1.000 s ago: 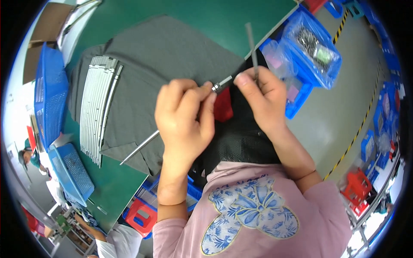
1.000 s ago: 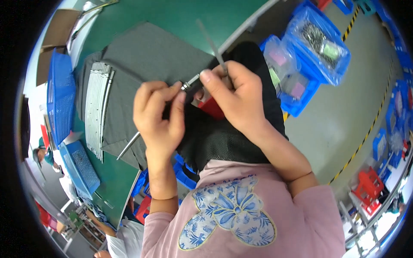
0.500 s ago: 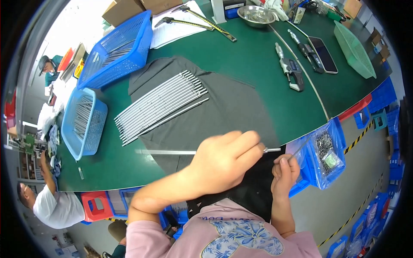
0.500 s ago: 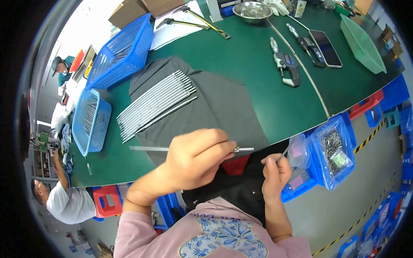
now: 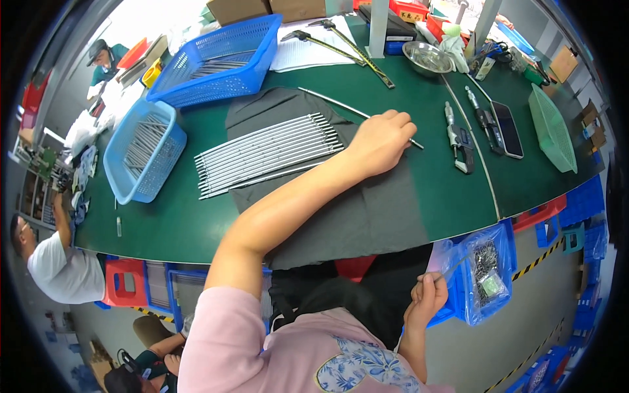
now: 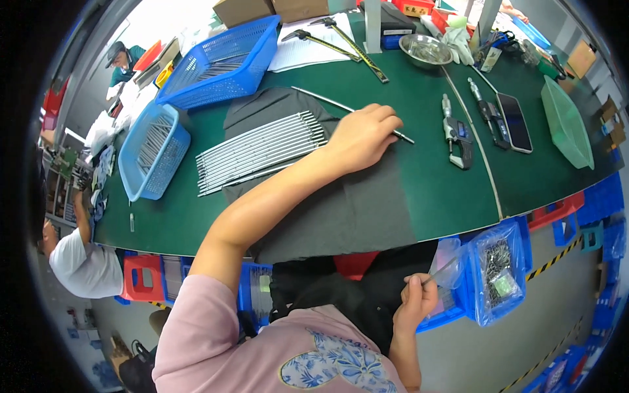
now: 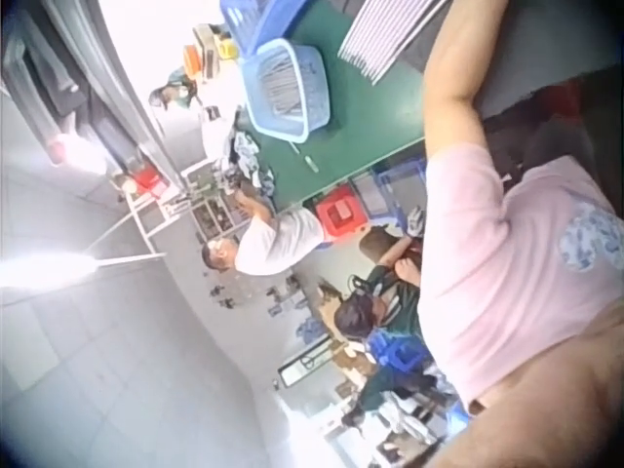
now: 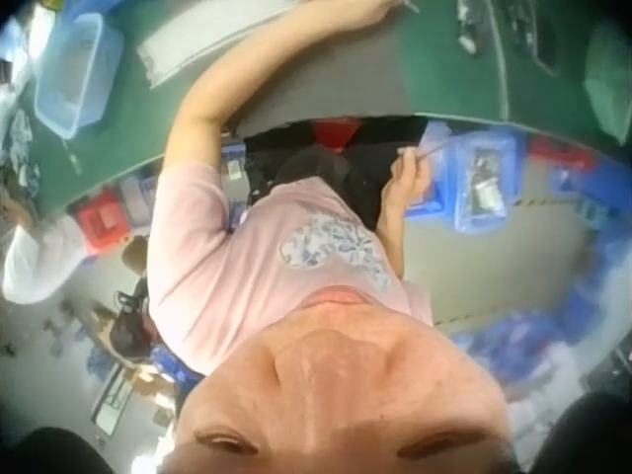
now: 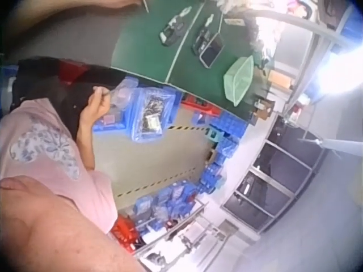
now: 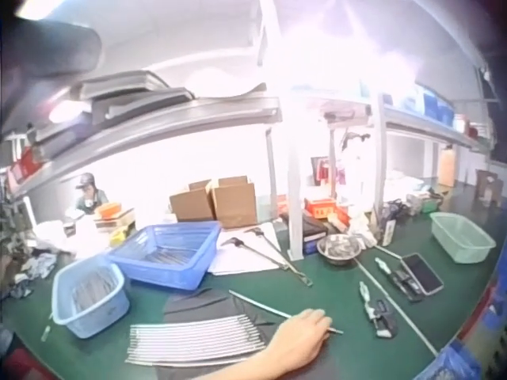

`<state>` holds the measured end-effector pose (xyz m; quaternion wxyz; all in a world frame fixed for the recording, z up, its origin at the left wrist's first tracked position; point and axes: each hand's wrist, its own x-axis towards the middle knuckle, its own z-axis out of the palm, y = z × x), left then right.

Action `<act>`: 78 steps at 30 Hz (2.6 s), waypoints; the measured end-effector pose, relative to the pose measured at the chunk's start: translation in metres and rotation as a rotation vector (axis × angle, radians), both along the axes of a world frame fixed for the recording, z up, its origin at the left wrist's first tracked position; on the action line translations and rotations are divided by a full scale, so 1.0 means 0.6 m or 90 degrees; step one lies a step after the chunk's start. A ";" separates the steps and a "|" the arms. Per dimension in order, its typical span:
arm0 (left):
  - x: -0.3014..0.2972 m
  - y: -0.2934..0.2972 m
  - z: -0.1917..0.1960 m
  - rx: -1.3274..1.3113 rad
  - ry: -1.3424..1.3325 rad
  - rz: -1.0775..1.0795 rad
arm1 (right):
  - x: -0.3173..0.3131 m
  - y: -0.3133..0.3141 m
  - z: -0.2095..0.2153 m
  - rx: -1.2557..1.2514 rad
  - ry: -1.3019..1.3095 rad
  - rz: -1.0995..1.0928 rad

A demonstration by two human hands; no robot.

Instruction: Measuring a metal rod with a digital micrometer and filing the end with a flat file.

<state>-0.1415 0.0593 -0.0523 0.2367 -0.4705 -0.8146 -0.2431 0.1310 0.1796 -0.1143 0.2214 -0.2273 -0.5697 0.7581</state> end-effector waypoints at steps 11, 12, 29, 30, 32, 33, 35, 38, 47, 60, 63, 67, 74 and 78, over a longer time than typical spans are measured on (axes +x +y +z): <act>0.116 -0.197 0.008 -0.062 -0.115 0.288 | -0.014 0.006 -0.011 0.027 -0.060 0.072; 0.114 -0.196 0.009 -0.071 -0.111 0.294 | -0.014 0.004 -0.006 0.039 -0.052 0.092; 0.186 -0.175 0.083 -0.026 -0.115 0.152 | -0.018 -0.029 0.020 0.061 -0.020 0.131; 0.203 -0.161 0.084 -0.039 -0.104 0.104 | -0.022 -0.024 0.022 0.056 -0.031 0.124; 0.236 -0.132 0.073 -0.069 -0.132 0.047 | -0.031 -0.018 0.024 0.083 -0.075 0.132; 0.251 -0.117 0.061 -0.089 -0.171 0.038 | -0.035 -0.015 0.025 0.080 -0.082 0.128; 0.258 -0.097 0.033 -0.117 -0.111 0.022 | -0.038 -0.014 0.028 0.195 -0.126 0.132; 0.263 -0.084 0.014 -0.139 -0.120 0.026 | -0.037 -0.018 0.034 0.209 -0.150 0.135; 0.259 -0.062 -0.003 0.036 -0.217 0.023 | -0.025 -0.032 0.058 0.300 -0.018 0.118; 0.257 -0.057 -0.020 0.112 -0.236 0.009 | -0.037 -0.071 0.044 0.219 -0.015 0.147; 0.260 -0.057 -0.018 0.128 -0.253 0.006 | -0.034 -0.078 0.044 0.227 -0.047 0.150; 0.254 -0.054 -0.024 0.151 -0.237 0.000 | -0.024 -0.075 0.045 0.264 -0.080 0.164; 0.261 -0.053 -0.022 0.152 -0.249 0.009 | -0.021 -0.081 0.038 0.303 -0.079 0.165; 0.262 -0.055 -0.022 0.149 -0.248 0.000 | -0.054 -0.076 0.055 0.238 -0.052 0.160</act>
